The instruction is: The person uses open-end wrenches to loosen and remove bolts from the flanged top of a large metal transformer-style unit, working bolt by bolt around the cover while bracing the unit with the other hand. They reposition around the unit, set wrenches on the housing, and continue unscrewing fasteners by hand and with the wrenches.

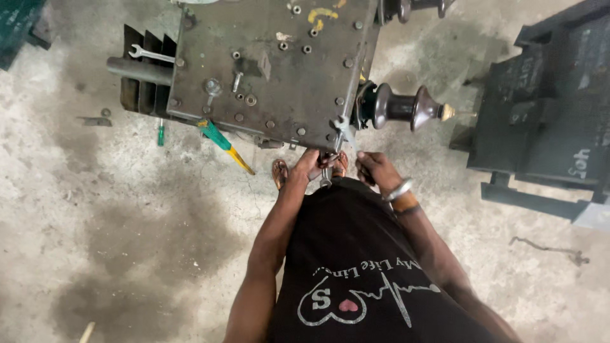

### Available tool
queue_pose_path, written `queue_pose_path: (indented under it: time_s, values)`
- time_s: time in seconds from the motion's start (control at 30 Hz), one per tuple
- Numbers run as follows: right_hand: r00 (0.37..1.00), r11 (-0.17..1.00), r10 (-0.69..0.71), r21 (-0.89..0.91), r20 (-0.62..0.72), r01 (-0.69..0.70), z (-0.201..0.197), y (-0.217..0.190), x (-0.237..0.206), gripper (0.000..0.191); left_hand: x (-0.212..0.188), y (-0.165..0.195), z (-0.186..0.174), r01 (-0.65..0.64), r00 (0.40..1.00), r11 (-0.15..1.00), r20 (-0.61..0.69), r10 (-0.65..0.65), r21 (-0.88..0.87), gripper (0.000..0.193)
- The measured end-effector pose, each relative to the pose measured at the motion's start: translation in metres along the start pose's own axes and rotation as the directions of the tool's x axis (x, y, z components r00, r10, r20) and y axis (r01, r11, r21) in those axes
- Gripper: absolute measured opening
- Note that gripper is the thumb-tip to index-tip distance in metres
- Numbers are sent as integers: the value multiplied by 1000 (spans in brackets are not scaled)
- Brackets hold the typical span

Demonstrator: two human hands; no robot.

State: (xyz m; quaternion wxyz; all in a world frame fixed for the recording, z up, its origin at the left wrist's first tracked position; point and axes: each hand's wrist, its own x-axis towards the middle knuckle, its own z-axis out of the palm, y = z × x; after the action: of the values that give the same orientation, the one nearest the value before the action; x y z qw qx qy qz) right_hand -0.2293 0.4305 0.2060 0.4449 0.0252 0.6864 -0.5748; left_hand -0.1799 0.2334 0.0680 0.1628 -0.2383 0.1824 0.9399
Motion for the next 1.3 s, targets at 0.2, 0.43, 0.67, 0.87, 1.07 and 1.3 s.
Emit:
queue_pose_path:
  time_s: [0.2, 0.43, 0.67, 0.87, 1.07, 1.3]
  values:
    - [413, 410, -909, 265, 47, 873, 3, 12, -21, 39, -3, -2, -8, -97, 981, 995, 168, 100, -25, 15]
    - [980, 972, -198, -132, -32, 193, -3, 22, -4, 35, 0, -3, -3, -38, 994, 997, 99, 44, -62, 29]
    - [705, 752, -640, 63, 305, 656, -13, 31, -10, 32, -15, -5, 5, -134, 991, 989, -21, 133, -56, 14]
    - [945, 967, -241, -23, 221, 252, -21, 49, 13, 29, -4, -4, 3, -74, 991, 990, 106, 87, -120, 14]
    - [918, 956, -228, -104, 325, 274, -30, 52, 18, 35, -2, -12, -3, -62, 996, 984, -75, 50, -167, 14]
    - [702, 856, -494, 144, 514, 497, -37, 44, 22, 31, -1, -9, 5, -26, 1000, 983, -10, 24, -182, 21]
